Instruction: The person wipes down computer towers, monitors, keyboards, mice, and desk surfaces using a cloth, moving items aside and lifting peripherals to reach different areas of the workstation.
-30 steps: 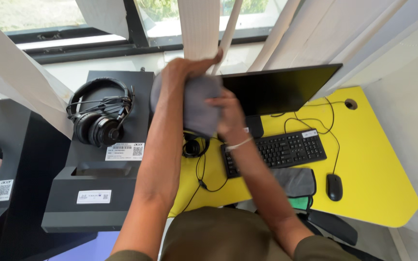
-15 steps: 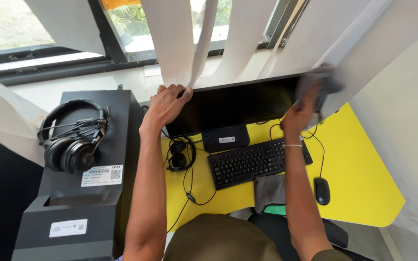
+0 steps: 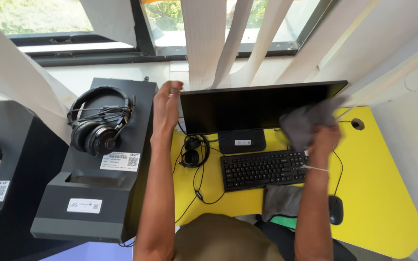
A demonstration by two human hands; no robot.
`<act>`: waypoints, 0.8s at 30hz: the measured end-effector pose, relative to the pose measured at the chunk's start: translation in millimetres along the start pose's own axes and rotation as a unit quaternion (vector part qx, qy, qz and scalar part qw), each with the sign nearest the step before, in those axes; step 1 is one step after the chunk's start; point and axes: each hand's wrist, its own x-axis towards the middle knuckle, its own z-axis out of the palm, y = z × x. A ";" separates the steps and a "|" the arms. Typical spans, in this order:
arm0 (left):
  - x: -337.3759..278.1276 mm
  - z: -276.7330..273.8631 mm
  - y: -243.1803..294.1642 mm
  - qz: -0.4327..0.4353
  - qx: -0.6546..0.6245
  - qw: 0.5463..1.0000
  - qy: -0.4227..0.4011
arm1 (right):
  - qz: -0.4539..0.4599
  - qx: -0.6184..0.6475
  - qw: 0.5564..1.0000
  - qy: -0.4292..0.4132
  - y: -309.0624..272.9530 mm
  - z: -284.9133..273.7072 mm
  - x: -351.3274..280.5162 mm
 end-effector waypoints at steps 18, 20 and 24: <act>-69.8 -28.8 23.1 -0.024 0.010 0.997 0.074 | -0.311 -0.109 0.871 -0.364 -191.8 174.2 -216.8; -101.0 -48.7 43.6 0.057 0.042 0.992 0.101 | -0.132 -0.045 0.888 -0.438 -207.8 189.8 -229.0; -146.6 -127.4 78.4 0.142 0.176 0.966 0.129 | -0.007 -0.139 0.898 -0.417 -226.8 188.0 -216.7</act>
